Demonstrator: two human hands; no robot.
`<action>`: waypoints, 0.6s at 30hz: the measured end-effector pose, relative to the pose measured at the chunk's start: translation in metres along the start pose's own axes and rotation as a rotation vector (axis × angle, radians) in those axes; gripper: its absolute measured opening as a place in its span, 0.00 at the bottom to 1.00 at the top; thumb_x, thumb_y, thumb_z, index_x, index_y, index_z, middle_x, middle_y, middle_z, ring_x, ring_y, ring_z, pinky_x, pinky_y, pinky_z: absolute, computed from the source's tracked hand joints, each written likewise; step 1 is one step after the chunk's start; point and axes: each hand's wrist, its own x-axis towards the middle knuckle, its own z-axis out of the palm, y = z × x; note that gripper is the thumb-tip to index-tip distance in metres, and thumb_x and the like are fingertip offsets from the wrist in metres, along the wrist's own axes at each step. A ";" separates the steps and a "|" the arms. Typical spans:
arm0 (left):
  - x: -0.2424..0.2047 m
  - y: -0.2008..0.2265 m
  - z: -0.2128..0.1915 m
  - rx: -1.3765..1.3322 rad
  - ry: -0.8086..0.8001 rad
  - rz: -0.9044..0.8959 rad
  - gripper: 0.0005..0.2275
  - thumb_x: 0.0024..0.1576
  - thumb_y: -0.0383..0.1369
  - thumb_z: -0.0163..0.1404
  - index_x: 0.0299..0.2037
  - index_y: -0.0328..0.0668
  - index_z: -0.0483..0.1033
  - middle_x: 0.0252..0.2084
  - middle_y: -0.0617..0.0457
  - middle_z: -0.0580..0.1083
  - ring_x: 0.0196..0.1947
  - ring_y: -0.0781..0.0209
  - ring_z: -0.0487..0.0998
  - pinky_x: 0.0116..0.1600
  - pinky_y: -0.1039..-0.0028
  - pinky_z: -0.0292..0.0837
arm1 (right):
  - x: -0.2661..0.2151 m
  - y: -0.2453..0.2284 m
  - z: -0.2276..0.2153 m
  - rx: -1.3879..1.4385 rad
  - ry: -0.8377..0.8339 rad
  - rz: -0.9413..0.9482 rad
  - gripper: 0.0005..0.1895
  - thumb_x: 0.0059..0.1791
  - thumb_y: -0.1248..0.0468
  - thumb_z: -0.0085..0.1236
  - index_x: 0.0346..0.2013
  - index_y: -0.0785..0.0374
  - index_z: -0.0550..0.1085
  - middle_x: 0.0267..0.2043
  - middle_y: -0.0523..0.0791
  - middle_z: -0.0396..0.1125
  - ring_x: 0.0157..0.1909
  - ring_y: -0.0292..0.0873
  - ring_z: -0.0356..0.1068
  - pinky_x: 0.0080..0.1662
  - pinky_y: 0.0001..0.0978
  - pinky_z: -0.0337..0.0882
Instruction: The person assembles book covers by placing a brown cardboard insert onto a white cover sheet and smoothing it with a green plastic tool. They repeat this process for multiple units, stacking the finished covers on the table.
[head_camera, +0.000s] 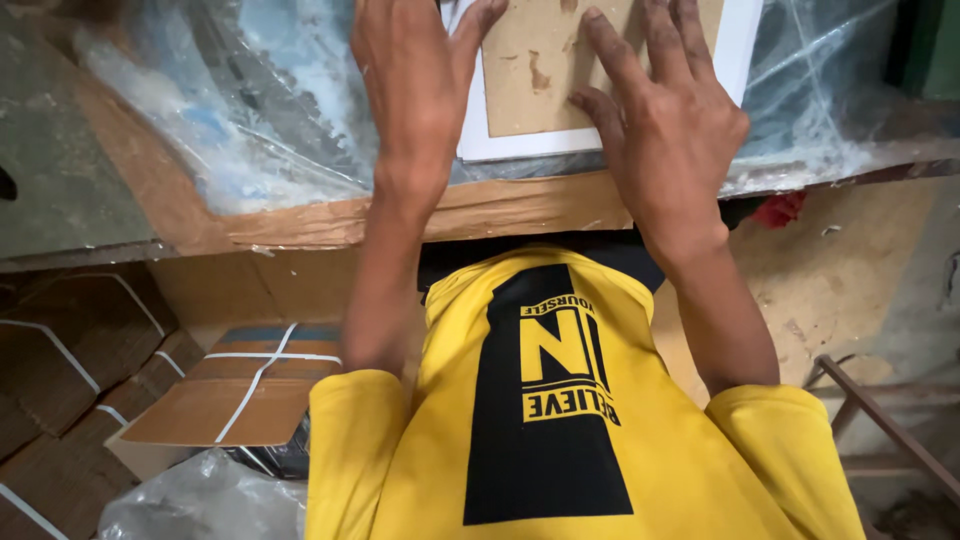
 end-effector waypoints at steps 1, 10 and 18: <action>-0.002 0.001 -0.001 0.024 0.011 -0.014 0.13 0.57 0.32 0.66 0.42 0.32 0.75 0.40 0.41 0.74 0.44 0.38 0.74 0.49 0.52 0.68 | 0.000 0.000 0.000 0.001 0.006 -0.002 0.26 0.53 0.56 0.71 0.65 0.48 0.74 0.72 0.47 0.63 0.74 0.52 0.62 0.52 0.42 0.75; -0.014 0.030 0.006 -0.239 -0.026 -0.353 0.08 0.65 0.28 0.53 0.49 0.34 0.70 0.37 0.44 0.77 0.34 0.48 0.83 0.40 0.61 0.74 | -0.007 -0.002 0.011 0.083 0.081 0.088 0.28 0.51 0.56 0.71 0.66 0.46 0.73 0.74 0.48 0.62 0.73 0.55 0.63 0.59 0.42 0.75; -0.057 0.054 0.004 -0.269 -0.026 -0.089 0.42 0.57 0.17 0.55 0.80 0.50 0.45 0.64 0.34 0.70 0.58 0.36 0.77 0.57 0.62 0.79 | -0.009 -0.003 0.017 0.141 0.164 0.102 0.31 0.52 0.56 0.73 0.69 0.46 0.73 0.74 0.47 0.62 0.73 0.54 0.64 0.64 0.41 0.74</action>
